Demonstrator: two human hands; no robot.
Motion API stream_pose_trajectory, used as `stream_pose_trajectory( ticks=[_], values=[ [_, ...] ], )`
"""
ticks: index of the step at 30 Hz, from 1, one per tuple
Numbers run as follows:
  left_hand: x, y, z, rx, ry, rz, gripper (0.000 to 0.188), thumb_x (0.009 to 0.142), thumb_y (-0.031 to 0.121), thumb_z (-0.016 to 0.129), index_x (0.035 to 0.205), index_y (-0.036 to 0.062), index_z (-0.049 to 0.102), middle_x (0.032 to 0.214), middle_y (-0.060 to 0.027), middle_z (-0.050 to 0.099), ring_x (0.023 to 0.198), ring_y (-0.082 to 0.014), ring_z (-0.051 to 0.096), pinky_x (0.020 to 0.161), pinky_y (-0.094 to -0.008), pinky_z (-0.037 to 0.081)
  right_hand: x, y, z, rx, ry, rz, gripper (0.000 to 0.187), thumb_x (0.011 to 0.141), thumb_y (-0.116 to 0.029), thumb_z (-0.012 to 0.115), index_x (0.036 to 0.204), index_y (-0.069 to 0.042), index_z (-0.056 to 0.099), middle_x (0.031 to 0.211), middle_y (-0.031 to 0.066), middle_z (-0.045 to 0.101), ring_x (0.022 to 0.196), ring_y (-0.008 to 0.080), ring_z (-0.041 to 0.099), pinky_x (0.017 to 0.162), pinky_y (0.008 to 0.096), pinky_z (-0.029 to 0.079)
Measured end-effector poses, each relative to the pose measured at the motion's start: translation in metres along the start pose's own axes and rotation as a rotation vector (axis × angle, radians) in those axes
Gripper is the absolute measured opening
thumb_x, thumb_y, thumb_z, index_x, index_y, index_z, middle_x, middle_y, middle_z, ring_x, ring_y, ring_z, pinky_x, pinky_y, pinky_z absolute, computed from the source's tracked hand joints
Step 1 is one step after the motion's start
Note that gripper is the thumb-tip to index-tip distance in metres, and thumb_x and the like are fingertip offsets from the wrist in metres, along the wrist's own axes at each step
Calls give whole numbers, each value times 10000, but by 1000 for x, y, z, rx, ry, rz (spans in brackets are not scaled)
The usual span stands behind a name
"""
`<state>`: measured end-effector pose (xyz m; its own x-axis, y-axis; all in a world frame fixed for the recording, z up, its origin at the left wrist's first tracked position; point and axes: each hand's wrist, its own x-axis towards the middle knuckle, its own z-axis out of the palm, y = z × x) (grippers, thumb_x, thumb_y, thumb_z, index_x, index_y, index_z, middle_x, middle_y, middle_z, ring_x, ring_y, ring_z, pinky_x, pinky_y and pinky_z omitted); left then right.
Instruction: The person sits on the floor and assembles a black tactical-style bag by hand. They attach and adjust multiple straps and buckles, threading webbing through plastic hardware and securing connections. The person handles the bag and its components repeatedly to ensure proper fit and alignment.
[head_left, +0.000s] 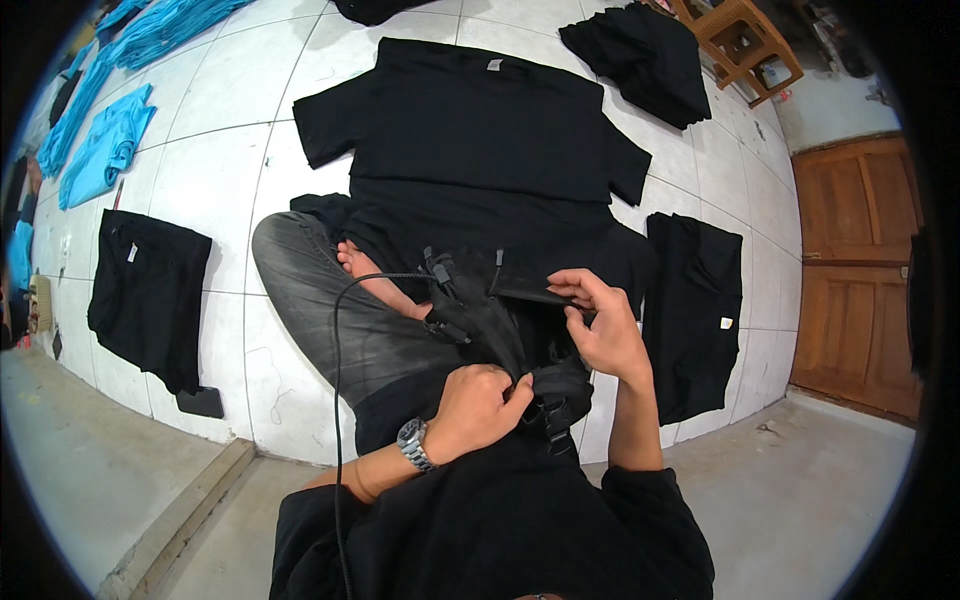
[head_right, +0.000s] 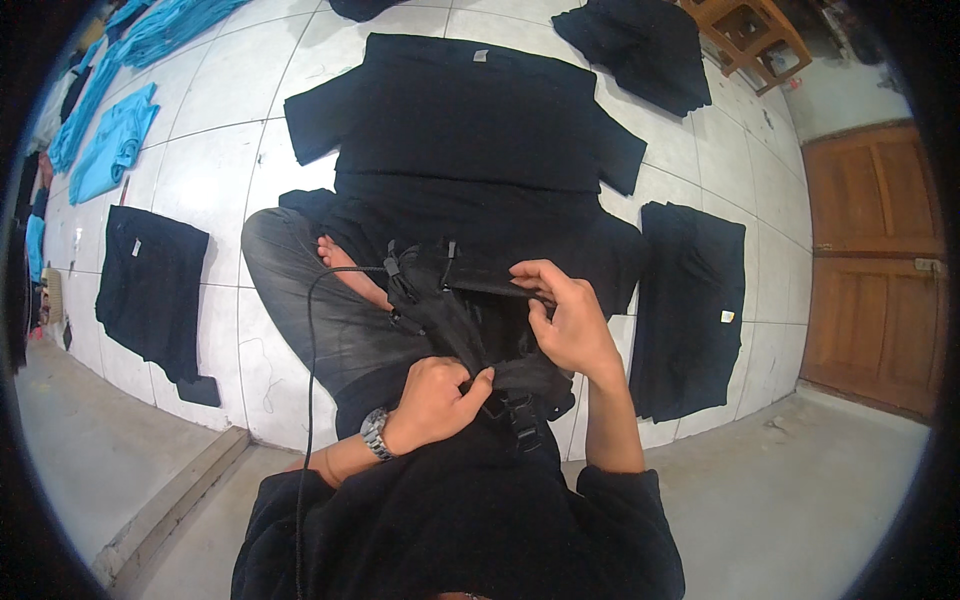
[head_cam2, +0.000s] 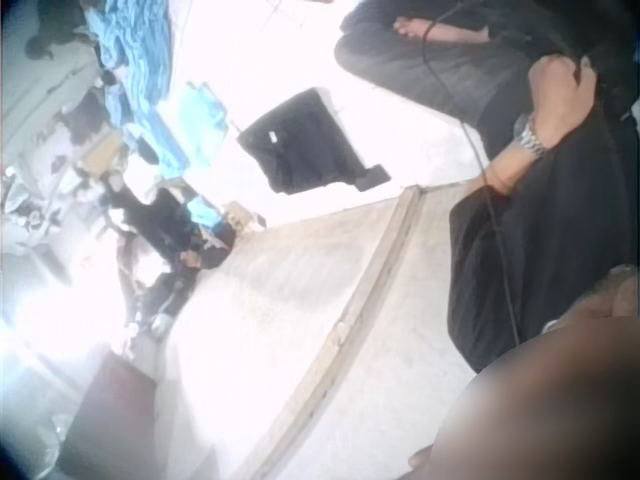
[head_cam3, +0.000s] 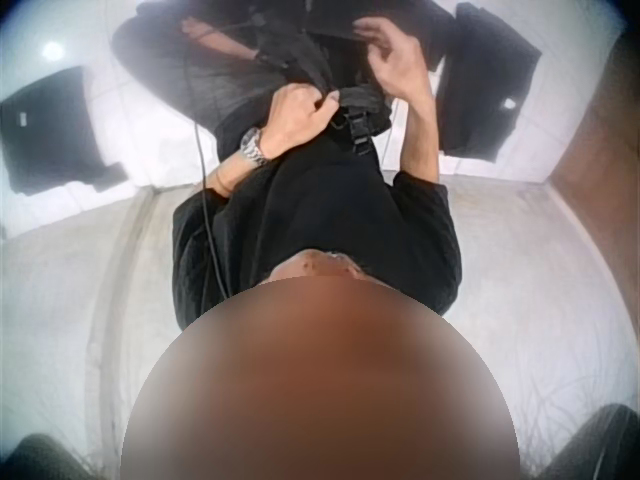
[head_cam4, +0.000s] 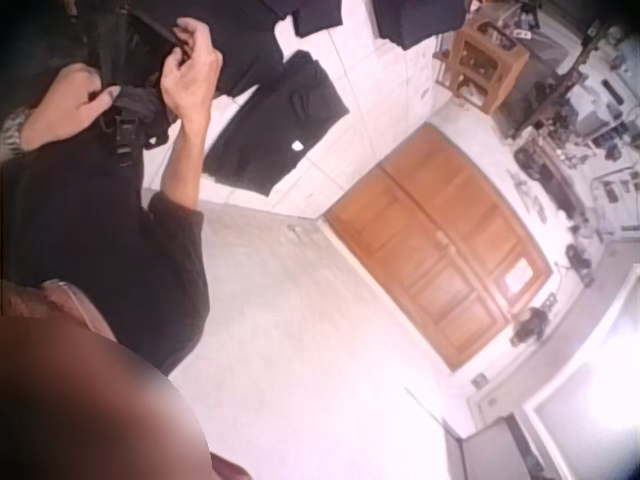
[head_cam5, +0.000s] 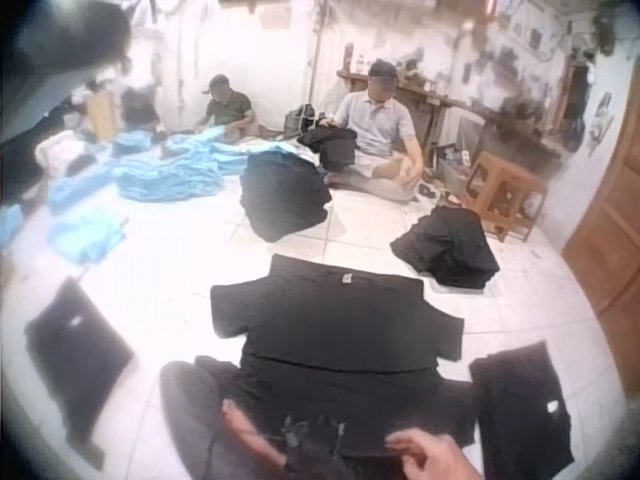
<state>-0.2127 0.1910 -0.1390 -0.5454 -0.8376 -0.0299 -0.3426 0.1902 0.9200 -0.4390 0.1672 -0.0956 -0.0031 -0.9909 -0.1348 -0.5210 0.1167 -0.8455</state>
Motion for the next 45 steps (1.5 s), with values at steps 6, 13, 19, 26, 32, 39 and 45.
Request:
stream_pose_trajectory(
  ticks=[6, 13, 19, 26, 32, 39, 45],
  values=[
    [5, 3, 6, -90, 62, 9, 484, 940, 225, 760, 575, -43, 587, 569, -218, 573, 514, -407, 592, 521, -479, 436, 2, -4, 19, -250, -12, -174, 413, 885, 58, 641, 1293, -3, 667, 1195, 213, 755, 1092, 412, 740, 965, 427, 586],
    [2, -3, -24, -225, 150, 29, 287, 974, 122, 738, 743, -35, 673, 706, -152, 668, 565, -266, 631, 534, -362, 469, 3, 3, 29, -256, -13, -127, 385, 927, 83, 550, 1254, -7, 733, 1214, 215, 759, 1094, 416, 734, 961, 457, 580],
    [9, -46, -72, -286, 511, 46, 389, 894, -45, 732, 1275, -8, 664, 1223, -90, 662, 1005, -158, 668, 824, -271, 526, 0, 6, 32, -252, 1, -238, 380, 950, 107, 552, 1271, 6, 729, 1216, 219, 764, 1093, 406, 747, 956, 416, 592],
    [23, -65, -72, -288, 348, 137, 558, 852, -39, 798, 1391, 3, 660, 1263, -97, 649, 991, -146, 662, 842, -259, 529, 5, -9, 19, -222, -21, -235, 348, 901, 44, 645, 1230, -7, 748, 1220, 195, 764, 1075, 385, 749, 980, 417, 577],
    [21, -57, -61, -413, 320, 123, 556, 825, -66, 833, 1355, 11, 685, 1225, -92, 629, 913, -109, 654, 750, -226, 545, 20, -52, 28, 5, 5, -338, 377, 863, -47, 796, 1233, -9, 738, 1055, 123, 740, 845, 235, 722, 760, 312, 566],
    [5, -58, -64, -517, 191, 161, 560, 850, -55, 819, 1371, -35, 615, 1263, -109, 587, 956, -107, 655, 766, -242, 563, 44, -67, 58, -220, -178, -298, 238, 903, -124, 801, 1110, -22, 741, 835, 93, 670, 645, 202, 624, 614, 332, 491],
    [4, -66, -58, -853, 216, 123, 461, 916, -64, 722, 1366, -6, 641, 1291, -111, 624, 903, -93, 664, 768, -230, 533, 27, -65, 42, -19, -234, -174, 120, 892, -39, 773, 997, -17, 719, 848, 93, 694, 657, 206, 644, 625, 326, 492]
  ],
)
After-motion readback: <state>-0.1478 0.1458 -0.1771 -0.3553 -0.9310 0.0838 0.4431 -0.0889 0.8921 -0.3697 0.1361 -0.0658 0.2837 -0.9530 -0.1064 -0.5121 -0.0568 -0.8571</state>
